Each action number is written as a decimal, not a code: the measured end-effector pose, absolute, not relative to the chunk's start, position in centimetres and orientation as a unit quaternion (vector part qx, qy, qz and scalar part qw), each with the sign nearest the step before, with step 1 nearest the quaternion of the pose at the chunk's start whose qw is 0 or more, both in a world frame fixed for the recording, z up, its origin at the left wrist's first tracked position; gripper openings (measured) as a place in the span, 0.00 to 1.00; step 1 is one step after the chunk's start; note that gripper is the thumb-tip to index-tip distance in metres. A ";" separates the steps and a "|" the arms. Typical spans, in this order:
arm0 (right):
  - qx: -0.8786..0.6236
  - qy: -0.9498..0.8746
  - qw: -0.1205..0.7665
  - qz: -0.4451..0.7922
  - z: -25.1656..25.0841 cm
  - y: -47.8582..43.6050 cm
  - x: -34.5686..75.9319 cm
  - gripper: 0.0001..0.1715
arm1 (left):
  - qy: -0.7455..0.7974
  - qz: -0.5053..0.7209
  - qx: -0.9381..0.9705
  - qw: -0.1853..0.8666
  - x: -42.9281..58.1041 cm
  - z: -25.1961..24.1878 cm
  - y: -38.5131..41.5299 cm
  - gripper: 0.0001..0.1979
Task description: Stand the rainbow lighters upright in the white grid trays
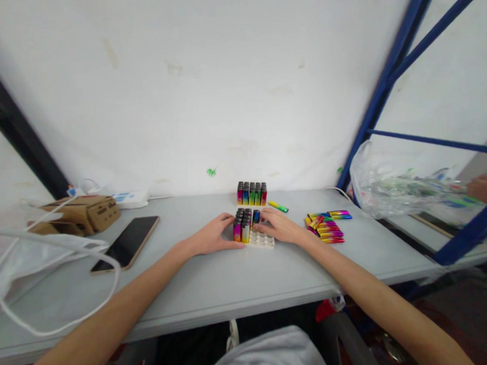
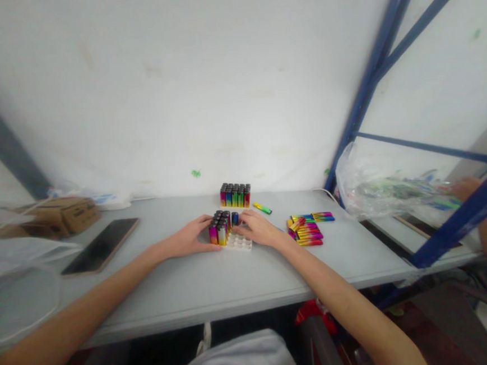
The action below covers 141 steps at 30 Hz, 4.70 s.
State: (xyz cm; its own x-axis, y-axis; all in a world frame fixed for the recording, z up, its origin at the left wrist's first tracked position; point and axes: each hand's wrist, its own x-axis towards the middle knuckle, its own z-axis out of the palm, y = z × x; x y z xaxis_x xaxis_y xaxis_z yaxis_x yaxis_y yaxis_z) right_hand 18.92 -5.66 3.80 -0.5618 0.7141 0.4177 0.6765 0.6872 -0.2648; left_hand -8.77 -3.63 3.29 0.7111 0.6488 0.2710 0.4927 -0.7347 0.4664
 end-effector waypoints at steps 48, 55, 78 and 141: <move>-0.415 -0.669 0.435 0.438 5.0 -6.2 19.8 0.30 | 0.312 0.194 0.911 0.186 -8.9 4.2 -4.0 0.39; -0.487 -0.757 0.396 0.184 4.3 -6.2 19.3 0.32 | 0.303 0.193 0.916 0.176 -8.9 4.0 -3.9 0.40; -0.434 -0.814 0.376 0.081 5.3 -6.9 19.6 0.25 | 0.317 0.193 0.909 0.187 -8.9 4.1 -3.9 0.41; -0.437 -0.708 0.461 0.309 5.4 -5.7 24.1 0.31 | 0.310 0.197 0.911 0.191 -9.0 4.1 -3.9 0.40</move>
